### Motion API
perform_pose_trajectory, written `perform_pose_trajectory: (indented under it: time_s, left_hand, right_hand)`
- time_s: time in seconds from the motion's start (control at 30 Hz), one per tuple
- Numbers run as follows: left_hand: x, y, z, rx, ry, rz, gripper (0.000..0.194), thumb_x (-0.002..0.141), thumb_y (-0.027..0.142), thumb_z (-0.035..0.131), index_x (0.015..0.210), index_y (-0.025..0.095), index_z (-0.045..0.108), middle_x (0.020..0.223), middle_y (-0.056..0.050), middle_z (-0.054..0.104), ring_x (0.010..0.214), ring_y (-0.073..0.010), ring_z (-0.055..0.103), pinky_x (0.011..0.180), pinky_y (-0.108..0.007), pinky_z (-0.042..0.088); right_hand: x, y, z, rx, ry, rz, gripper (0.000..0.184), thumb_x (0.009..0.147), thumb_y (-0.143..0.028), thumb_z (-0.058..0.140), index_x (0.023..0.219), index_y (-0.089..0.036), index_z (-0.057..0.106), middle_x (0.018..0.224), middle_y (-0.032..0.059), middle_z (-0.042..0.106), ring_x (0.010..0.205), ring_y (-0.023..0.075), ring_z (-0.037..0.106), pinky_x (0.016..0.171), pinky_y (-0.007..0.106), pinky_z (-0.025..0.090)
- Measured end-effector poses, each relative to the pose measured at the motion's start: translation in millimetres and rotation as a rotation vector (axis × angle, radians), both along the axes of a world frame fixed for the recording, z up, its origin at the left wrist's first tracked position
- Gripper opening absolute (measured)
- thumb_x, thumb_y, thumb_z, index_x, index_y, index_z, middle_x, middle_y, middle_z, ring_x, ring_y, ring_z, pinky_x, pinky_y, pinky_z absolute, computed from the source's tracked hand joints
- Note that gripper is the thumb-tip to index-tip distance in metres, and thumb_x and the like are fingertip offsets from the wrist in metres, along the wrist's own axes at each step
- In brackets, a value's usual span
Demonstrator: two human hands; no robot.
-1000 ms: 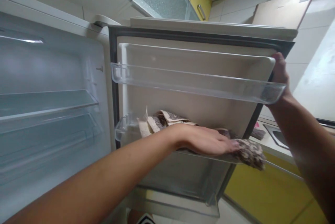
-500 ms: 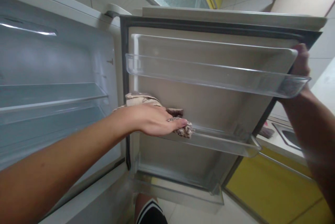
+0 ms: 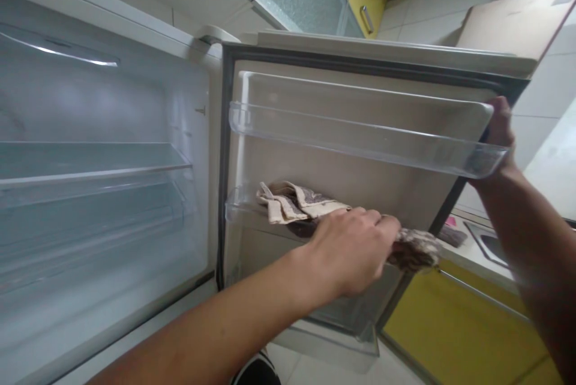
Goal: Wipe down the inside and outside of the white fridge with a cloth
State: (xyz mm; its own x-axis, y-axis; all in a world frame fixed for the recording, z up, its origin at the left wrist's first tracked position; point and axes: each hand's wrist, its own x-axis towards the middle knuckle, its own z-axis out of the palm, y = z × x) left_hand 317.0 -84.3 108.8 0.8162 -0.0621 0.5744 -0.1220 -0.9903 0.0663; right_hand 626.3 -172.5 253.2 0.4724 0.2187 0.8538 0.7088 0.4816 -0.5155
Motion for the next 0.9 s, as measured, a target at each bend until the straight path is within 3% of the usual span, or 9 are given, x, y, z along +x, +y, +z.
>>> perform_pose_trajectory:
  time_s: [0.13,0.23,0.37,0.47,0.57,0.63,0.77,0.9]
  left_hand:
    - [-58.8,49.2,-9.3,0.032,-0.087,0.306,0.038,0.112,0.044,0.039,0.107,0.019,0.067,0.107,-0.011,0.075,0.104,-0.0295,0.07,0.093,-0.047,0.055]
    - [-96.7,87.4,-9.4,0.092,-0.118,0.512,0.043,0.11,0.048,0.04,0.1,0.019,0.069,0.102,-0.011,0.075,0.099,-0.0294,0.069,0.09,-0.047,0.052]
    - [-112.6,108.1,-10.9,0.122,-0.247,0.499,0.042,0.108,0.048,0.044,0.087,0.021,0.068,0.093,-0.008,0.072,0.092,-0.025,0.065,0.082,-0.039,0.048]
    - [-121.6,109.4,-18.6,-0.087,-0.596,0.484,0.041,0.105,0.043,0.05,0.069,0.023,0.052,0.068,0.001,0.057,0.067,-0.0162,0.054,0.064,-0.032,0.038]
    - [-142.2,109.5,-39.5,-0.174,-1.02,0.576,0.046,0.106,0.036,0.047,0.063,0.025,0.038,0.056,0.006,0.036,0.052,-0.0117,0.035,0.056,-0.032,0.025]
    - [-152.6,108.8,-60.1,-0.1,-1.063,0.597,0.042,0.105,0.032,0.047,0.064,0.025,0.039,0.059,0.005,0.037,0.056,-0.0122,0.036,0.058,-0.032,0.026]
    - [-138.6,97.3,-101.1,-0.032,-0.852,0.566,0.018,0.098,0.036,0.056,0.084,0.025,0.053,0.078,-0.002,0.057,0.075,-0.0212,0.057,0.07,-0.035,0.043]
    - [-87.1,62.0,-118.7,0.176,-0.784,0.578,0.023,0.091,0.047,0.067,0.083,0.027,0.06,0.075,-0.003,0.067,0.075,-0.0263,0.066,0.077,-0.041,0.046]
  right_hand:
    - [-1.7,-1.2,0.2,0.028,0.064,0.08,0.066,0.063,-0.085,0.081,0.093,-0.026,0.074,0.124,0.0154,0.075,0.125,0.0416,0.067,0.088,0.059,0.058]
    - [-1.8,-2.7,0.5,0.043,0.07,0.073,0.07,0.057,-0.088,0.085,0.092,-0.028,0.076,0.119,0.0118,0.077,0.137,0.0423,0.061,0.091,0.059,0.061]
    - [1.7,-2.1,1.5,0.122,0.092,-0.027,0.055,0.064,-0.084,0.085,0.08,-0.032,0.075,0.097,0.0027,0.079,0.133,0.0367,0.066,0.089,0.052,0.067]
    - [8.3,1.8,2.5,0.156,0.116,0.063,0.049,0.073,-0.08,0.08,0.077,-0.032,0.072,0.087,-0.0022,0.078,0.115,0.0319,0.075,0.079,0.048,0.071]
    - [16.0,4.3,2.6,0.166,0.052,0.122,0.044,0.085,-0.074,0.075,0.082,-0.03,0.072,0.091,-0.0041,0.079,0.12,0.0288,0.074,0.082,0.045,0.073]
    - [19.9,3.7,2.2,0.133,-0.011,0.158,0.043,0.094,-0.072,0.066,0.087,-0.03,0.073,0.108,-0.0066,0.081,0.132,0.0299,0.068,0.088,0.048,0.072]
    - [22.7,0.4,1.2,-0.004,-0.05,0.25,0.049,0.106,-0.069,0.042,0.099,-0.034,0.076,0.143,-0.0158,0.069,0.149,0.0379,0.052,0.091,0.06,0.07]
    - [23.8,-0.9,0.1,0.065,-0.097,0.157,0.046,0.105,-0.068,0.047,0.094,-0.033,0.076,0.146,-0.0164,0.067,0.157,0.0418,0.04,0.098,0.069,0.063]
